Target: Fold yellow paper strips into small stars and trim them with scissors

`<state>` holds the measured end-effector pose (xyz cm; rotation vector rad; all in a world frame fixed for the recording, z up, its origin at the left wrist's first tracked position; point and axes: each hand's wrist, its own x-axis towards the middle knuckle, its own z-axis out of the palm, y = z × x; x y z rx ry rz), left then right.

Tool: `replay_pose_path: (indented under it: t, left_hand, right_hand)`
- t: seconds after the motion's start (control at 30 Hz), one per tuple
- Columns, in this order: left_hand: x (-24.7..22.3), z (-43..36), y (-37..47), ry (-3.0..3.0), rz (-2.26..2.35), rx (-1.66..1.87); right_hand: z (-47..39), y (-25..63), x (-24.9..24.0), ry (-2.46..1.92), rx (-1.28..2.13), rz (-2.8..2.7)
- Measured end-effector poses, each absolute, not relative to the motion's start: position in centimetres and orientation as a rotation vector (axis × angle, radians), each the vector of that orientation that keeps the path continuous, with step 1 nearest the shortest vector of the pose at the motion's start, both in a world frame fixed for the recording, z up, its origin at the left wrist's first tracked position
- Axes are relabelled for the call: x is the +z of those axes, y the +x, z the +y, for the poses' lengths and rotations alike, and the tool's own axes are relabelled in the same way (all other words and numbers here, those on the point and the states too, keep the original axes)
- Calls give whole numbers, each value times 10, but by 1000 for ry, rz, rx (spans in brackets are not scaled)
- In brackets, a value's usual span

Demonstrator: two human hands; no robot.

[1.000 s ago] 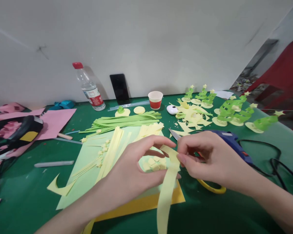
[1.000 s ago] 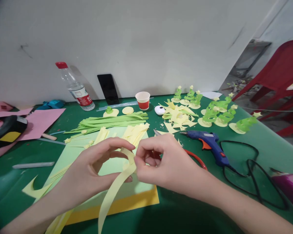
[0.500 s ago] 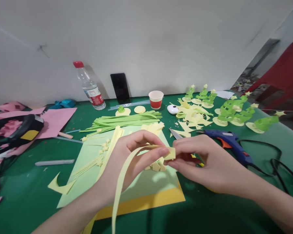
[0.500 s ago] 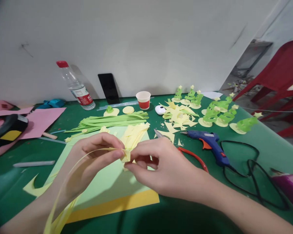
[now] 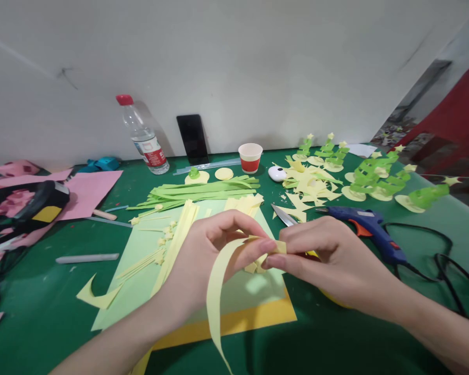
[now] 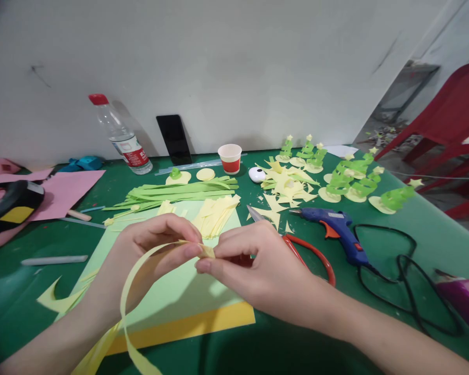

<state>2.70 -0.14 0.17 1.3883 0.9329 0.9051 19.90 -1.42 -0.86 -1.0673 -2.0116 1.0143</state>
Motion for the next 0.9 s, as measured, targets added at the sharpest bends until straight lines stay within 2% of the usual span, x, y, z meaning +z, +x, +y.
replay_pose_path:
  t: [0.4,0.53,0.73,0.9]
  left_hand:
    - [3,1,24,1511,976,917]
    - [2,3,23,1551,978,920]
    - [1,-1,26,1537,950,860]
    - [2,-5,23,1635,982,872]
  right_hand:
    - [-10,199,-5,-1097,1669,-1616]
    - [-10,197,-3,-1108,1588,-1659]
    - [-16,201,-4,-1065,1236,-1851]
    - [-17,204,-5,-1038,1257,-1823]
